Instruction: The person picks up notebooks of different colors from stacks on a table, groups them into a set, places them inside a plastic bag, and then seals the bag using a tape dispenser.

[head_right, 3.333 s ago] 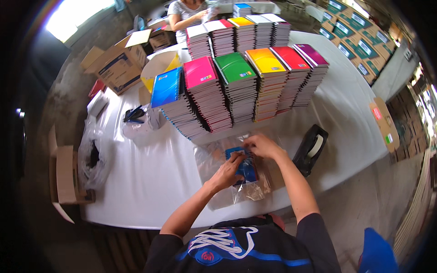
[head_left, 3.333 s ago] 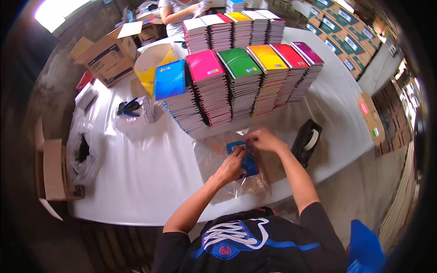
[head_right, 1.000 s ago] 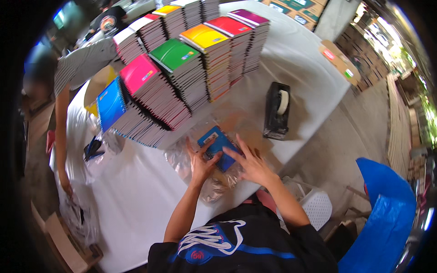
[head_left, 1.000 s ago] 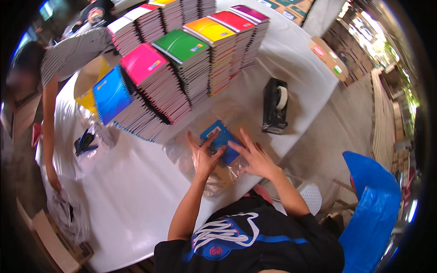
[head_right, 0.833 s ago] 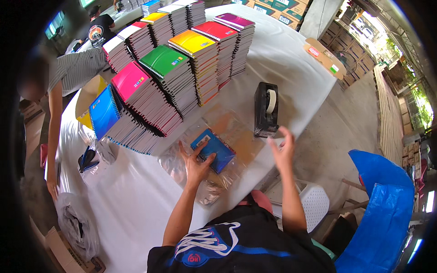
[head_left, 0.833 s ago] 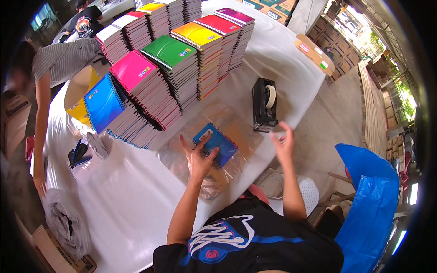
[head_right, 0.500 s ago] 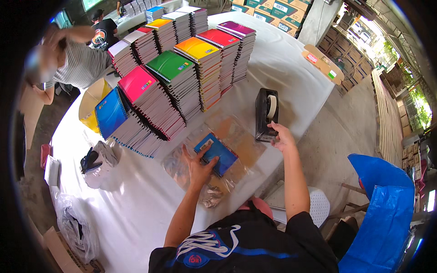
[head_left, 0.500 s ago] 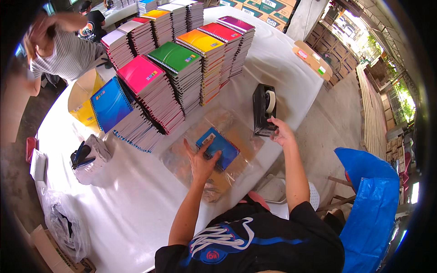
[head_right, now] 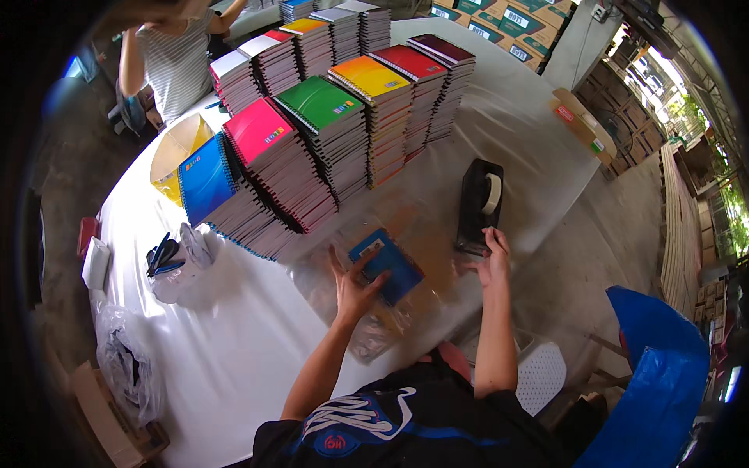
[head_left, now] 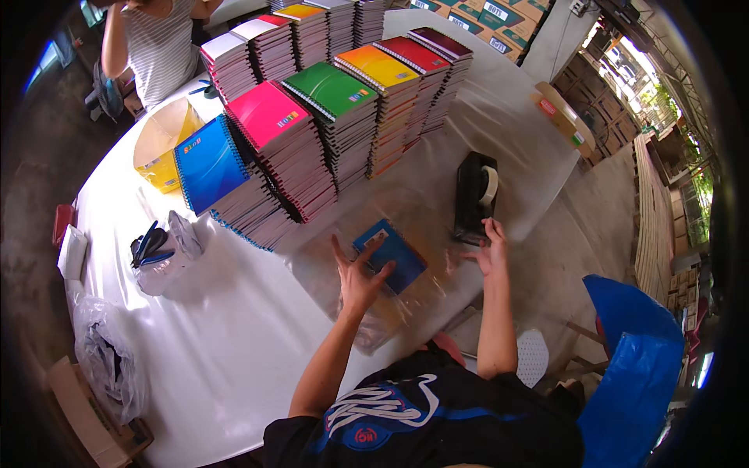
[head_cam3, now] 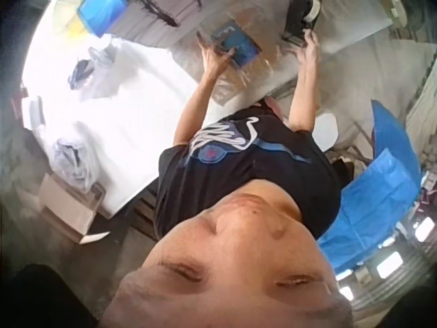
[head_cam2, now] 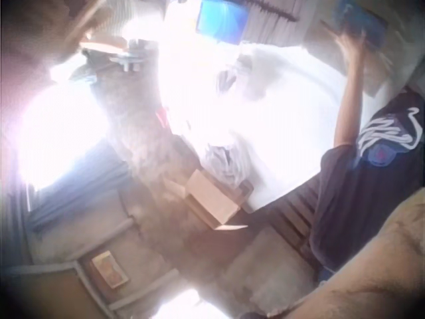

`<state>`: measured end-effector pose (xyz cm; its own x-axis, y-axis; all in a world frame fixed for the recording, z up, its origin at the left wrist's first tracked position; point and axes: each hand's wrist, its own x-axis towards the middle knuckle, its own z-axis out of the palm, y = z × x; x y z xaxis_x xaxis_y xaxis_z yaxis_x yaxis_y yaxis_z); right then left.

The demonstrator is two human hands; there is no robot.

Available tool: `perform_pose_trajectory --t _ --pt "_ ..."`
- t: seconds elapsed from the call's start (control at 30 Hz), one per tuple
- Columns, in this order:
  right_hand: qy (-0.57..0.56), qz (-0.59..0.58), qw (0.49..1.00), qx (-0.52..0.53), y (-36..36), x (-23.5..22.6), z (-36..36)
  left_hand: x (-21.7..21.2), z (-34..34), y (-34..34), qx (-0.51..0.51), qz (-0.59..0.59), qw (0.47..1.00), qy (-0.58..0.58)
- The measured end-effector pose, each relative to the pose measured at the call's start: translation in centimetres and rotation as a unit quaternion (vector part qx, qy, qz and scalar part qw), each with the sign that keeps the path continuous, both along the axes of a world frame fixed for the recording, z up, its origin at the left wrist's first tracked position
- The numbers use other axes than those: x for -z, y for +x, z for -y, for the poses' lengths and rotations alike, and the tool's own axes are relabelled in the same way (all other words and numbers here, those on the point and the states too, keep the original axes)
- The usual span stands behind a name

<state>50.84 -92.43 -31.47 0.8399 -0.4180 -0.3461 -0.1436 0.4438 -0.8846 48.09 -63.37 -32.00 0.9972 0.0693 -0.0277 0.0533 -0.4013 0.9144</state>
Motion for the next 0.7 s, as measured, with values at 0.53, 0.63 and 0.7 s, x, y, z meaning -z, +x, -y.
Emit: perform_pose_trajectory --t 0.53,0.63,0.7 --pt "-0.693 0.029 0.712 0.111 -3.6 1.5 0.6 -0.2 0.2 -0.1 -0.020 0.009 1.000 0.015" --pt "-0.721 0.087 0.684 0.068 -5.0 0.2 2.1 0.2 0.3 -0.2 -0.001 0.029 0.999 0.041" --pt "-0.437 -0.047 0.885 -0.152 -3.6 -6.9 -4.7 0.3 -0.1 -0.3 -0.003 0.016 0.999 0.051"
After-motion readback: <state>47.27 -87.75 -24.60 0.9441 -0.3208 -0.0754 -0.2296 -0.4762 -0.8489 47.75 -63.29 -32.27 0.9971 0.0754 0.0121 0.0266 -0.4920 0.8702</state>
